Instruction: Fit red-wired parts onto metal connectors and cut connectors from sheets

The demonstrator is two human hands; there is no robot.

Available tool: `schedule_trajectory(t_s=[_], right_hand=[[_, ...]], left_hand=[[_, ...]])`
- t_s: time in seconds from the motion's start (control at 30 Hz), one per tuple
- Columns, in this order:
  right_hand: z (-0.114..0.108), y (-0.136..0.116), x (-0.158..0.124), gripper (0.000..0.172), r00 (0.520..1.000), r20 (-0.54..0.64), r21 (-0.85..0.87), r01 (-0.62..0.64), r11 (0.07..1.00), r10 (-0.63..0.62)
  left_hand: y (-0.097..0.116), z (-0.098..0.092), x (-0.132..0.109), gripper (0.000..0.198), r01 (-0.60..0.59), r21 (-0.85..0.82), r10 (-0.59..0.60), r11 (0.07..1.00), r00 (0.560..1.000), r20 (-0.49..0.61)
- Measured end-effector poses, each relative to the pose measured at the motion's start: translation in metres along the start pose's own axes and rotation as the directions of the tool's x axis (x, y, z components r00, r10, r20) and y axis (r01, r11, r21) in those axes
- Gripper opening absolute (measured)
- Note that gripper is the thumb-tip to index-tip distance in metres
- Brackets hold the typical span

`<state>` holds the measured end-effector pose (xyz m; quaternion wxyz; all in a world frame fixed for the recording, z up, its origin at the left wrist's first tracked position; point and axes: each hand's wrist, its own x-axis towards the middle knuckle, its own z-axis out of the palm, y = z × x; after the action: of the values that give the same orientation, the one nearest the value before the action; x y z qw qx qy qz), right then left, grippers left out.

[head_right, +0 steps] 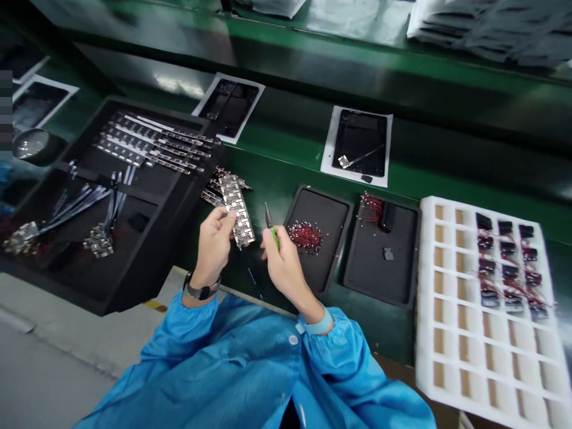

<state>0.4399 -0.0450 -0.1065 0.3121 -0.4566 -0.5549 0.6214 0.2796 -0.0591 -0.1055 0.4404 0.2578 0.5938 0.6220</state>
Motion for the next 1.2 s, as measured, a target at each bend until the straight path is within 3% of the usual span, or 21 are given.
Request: schedule_trajectory(t_s=[0.23, 0.53, 0.97, 1.2], right_hand=[[-0.002, 0.004, -0.022, 0.038, 0.991, 0.132, -0.238, -0.003, 0.971, 0.036], [-0.004, -0.006, -0.023, 0.035, 0.995, 0.102, -0.274, 0.007, 0.962, 0.022], [-0.002, -0.008, -0.021, 0.032, 0.987, 0.151, -0.347, 0.007, 0.938, 0.048], [0.000, -0.004, -0.021, 0.033, 0.992, 0.121, -0.309, 0.012, 0.951, 0.027]], left_hand=[[0.000, 0.009, 0.009, 0.030, -0.116, 0.096, 0.127, 0.989, 0.986, -0.109], [-0.004, 0.023, 0.000, 0.031, -0.110, 0.141, 0.131, 0.984, 0.980, -0.147], [-0.003, 0.019, 0.002, 0.031, -0.127, 0.134, 0.150, 0.983, 0.972, -0.179], [-0.007, 0.022, 0.000, 0.030, -0.110, 0.133, 0.132, 0.985, 0.976, -0.172]])
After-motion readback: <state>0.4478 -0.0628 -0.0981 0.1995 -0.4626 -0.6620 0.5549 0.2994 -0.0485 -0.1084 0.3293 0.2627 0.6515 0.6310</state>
